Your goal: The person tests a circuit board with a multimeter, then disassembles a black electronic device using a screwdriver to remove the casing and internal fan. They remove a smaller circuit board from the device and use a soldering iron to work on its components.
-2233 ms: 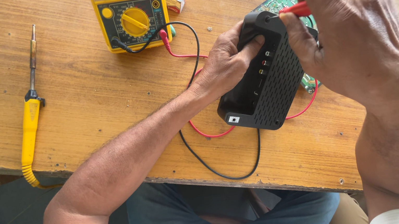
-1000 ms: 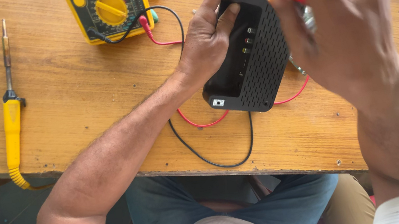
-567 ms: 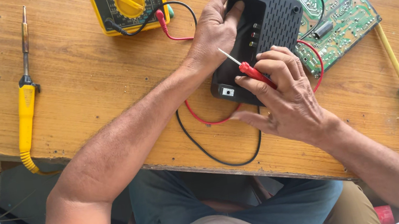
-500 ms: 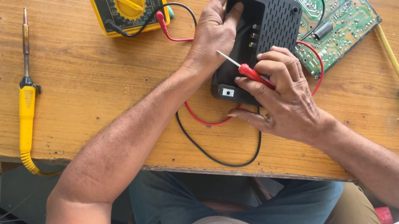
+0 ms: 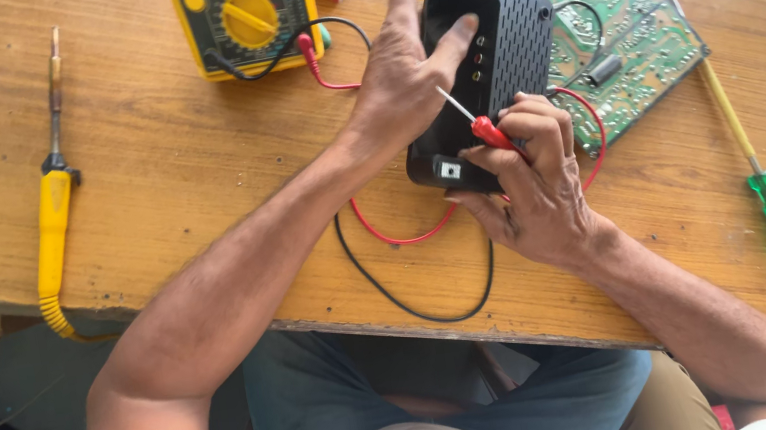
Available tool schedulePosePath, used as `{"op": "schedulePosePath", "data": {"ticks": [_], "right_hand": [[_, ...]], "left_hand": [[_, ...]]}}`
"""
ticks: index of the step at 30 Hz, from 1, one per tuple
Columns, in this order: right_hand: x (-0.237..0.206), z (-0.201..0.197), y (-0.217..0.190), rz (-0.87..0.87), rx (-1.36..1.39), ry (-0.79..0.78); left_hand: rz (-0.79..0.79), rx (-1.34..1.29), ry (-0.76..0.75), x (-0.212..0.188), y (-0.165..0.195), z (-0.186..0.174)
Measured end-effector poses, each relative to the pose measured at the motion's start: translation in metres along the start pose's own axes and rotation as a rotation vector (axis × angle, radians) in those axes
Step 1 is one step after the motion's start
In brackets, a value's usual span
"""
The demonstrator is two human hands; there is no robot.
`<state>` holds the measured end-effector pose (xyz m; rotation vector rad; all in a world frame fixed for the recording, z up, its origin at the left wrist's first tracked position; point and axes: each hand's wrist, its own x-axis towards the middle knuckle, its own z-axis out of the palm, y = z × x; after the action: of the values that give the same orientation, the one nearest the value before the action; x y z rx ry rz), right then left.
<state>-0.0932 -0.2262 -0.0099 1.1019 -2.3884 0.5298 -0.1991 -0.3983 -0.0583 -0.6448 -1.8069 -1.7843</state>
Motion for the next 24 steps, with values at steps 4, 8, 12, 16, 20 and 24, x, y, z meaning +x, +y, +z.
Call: {"op": "schedulePosePath", "data": {"ticks": [4,8,12,16,20,24], "right_hand": [[0.000,-0.016,0.004,0.008,0.040,0.087],[-0.001,-0.043,0.015,0.168,0.146,0.192],[-0.004,-0.076,0.015,0.334,0.272,0.131],[-0.005,-0.091,0.005,0.080,0.126,-0.005],[-0.002,-0.092,-0.003,-0.003,0.159,-0.118],[0.000,-0.090,-0.009,-0.008,0.155,-0.166]], "left_hand": [[-0.441,-0.437,-0.161,-0.001,0.004,-0.001],[-0.549,-0.559,-0.253,0.009,0.000,-0.009],[-0.502,-0.612,-0.399,0.014,-0.007,-0.017],[-0.398,-0.649,-0.422,0.016,-0.017,-0.016],[-0.437,-0.670,-0.417,0.015,-0.025,-0.015],[-0.360,-0.626,-0.412,0.012,-0.031,-0.013]]}}
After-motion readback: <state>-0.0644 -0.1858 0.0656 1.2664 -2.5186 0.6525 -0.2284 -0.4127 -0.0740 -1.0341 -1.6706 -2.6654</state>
